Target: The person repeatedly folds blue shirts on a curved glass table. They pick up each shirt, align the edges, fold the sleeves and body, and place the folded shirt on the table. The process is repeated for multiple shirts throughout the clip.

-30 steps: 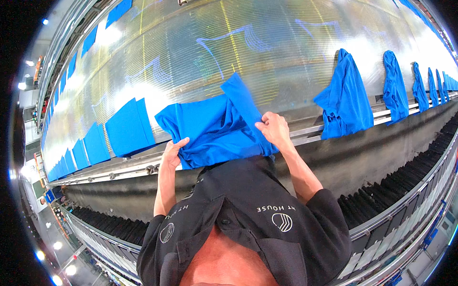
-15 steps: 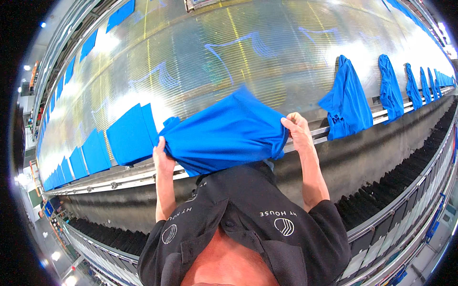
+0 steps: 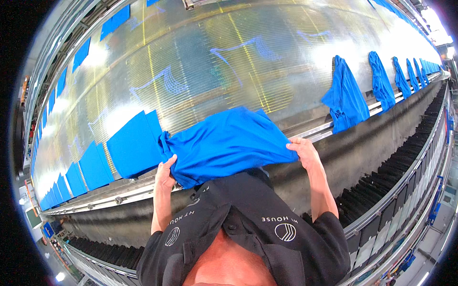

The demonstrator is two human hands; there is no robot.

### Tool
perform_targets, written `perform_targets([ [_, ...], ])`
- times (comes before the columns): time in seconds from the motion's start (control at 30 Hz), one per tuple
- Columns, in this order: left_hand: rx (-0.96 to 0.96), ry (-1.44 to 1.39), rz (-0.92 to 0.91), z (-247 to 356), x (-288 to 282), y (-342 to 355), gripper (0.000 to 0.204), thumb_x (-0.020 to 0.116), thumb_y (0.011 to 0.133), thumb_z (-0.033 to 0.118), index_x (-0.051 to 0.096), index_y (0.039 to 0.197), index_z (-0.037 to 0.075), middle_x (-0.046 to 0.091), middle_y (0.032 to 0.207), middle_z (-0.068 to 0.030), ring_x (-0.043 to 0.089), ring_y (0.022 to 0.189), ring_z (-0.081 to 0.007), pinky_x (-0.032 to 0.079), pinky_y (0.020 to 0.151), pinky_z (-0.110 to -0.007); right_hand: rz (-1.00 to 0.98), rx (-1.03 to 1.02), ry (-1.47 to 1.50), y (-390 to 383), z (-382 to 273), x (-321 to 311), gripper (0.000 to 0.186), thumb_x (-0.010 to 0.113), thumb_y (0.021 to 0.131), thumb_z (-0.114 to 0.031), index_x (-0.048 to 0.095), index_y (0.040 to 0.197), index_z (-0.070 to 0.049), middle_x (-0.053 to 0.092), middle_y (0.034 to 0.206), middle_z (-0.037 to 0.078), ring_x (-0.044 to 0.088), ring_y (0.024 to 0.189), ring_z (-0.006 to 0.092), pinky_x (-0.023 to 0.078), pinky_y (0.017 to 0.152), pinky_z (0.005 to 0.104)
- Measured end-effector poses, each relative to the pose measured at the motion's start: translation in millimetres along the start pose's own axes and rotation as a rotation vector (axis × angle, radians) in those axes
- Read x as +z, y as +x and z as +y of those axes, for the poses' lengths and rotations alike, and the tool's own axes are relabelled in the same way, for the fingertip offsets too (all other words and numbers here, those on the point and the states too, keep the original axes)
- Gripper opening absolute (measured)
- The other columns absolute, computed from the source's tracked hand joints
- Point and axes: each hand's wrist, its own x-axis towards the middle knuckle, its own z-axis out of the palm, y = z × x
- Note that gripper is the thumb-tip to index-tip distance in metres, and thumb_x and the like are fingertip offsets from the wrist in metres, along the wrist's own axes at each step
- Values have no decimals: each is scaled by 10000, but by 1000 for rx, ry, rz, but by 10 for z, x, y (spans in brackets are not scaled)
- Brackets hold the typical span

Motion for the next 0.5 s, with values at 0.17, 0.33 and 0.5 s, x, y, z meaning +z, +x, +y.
perform_targets([
  [0.17,139,-10,71,159,63,-206,442,738,880,130,566,1250,-40,655,1207,-183,671,1031,-297,561,909,-463,-25,45,86,-80,-122,-65,108,728,848,-97,687,937,-51,662,804,-21,585,674,64,449,610,237],
  [0.33,327,-90,52,335,235,-349,456,727,907,213,561,1244,-46,651,1192,-189,675,1014,-306,578,860,-476,-173,-237,333,-112,-412,8,97,709,890,-107,613,883,-98,591,792,-55,515,689,45,416,638,211],
  [0.5,402,-127,84,725,308,-220,355,703,920,169,591,1199,-21,679,1108,-127,688,949,-256,590,813,-396,-133,-349,478,216,-747,287,90,694,897,-76,618,943,-87,588,816,-35,553,745,62,459,675,218],
])
